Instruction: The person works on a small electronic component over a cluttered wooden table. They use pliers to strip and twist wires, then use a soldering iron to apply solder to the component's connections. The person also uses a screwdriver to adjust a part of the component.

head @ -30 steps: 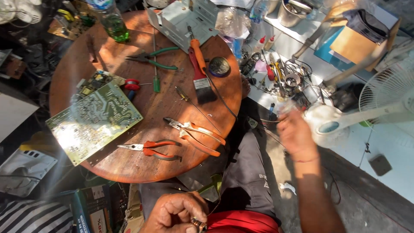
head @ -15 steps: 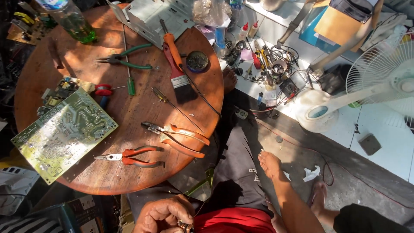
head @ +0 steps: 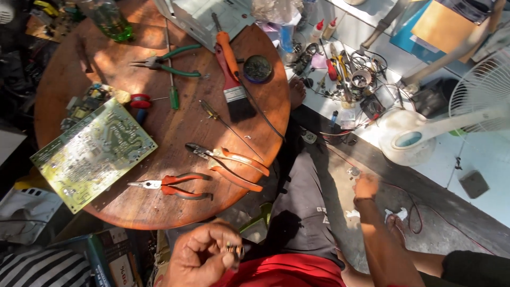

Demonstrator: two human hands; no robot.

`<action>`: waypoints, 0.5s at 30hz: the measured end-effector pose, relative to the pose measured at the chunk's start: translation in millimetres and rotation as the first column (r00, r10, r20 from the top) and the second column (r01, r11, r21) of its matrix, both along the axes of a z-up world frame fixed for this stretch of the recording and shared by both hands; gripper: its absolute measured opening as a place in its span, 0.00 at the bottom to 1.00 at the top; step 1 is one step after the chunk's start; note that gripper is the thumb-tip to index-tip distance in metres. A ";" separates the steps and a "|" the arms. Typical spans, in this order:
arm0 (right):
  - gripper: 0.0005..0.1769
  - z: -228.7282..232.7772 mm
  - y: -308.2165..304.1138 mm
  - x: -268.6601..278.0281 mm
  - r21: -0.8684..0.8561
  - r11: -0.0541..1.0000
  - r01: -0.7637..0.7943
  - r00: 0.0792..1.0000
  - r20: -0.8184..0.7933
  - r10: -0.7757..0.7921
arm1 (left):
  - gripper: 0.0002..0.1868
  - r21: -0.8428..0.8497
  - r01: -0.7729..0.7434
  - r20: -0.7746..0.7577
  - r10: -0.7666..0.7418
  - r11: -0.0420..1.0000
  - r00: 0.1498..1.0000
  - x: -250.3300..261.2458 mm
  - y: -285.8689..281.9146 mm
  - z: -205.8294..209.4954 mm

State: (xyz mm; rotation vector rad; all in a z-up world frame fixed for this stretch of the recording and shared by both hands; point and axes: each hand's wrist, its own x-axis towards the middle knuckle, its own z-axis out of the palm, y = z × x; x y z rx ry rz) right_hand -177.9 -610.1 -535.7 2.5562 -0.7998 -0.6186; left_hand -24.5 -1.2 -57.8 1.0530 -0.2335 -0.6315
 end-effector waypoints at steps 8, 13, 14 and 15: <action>0.24 438.8 328.2 124.9 0.588 0.063 -0.807 0.511 0.748 -0.423 | 0.10 0.473 -0.215 0.103 0.188 0.855 0.977 1.3 -25.7 -10.5; 0.37 478.1 376.0 139.6 0.619 -0.506 -0.600 0.746 0.662 -0.074 | 0.09 0.264 -0.245 0.324 0.154 0.933 0.934 0.3 -20.9 28.2; 0.40 482.0 380.2 143.4 0.646 -0.636 -0.423 0.862 0.503 -0.062 | 0.10 0.216 -0.260 0.316 0.185 0.941 0.931 0.2 -15.3 32.8; 0.40 478.2 381.0 146.0 0.641 -0.651 -0.408 0.861 0.508 -0.040 | 0.10 0.218 -0.288 0.322 0.210 0.932 0.923 0.0 -8.3 34.0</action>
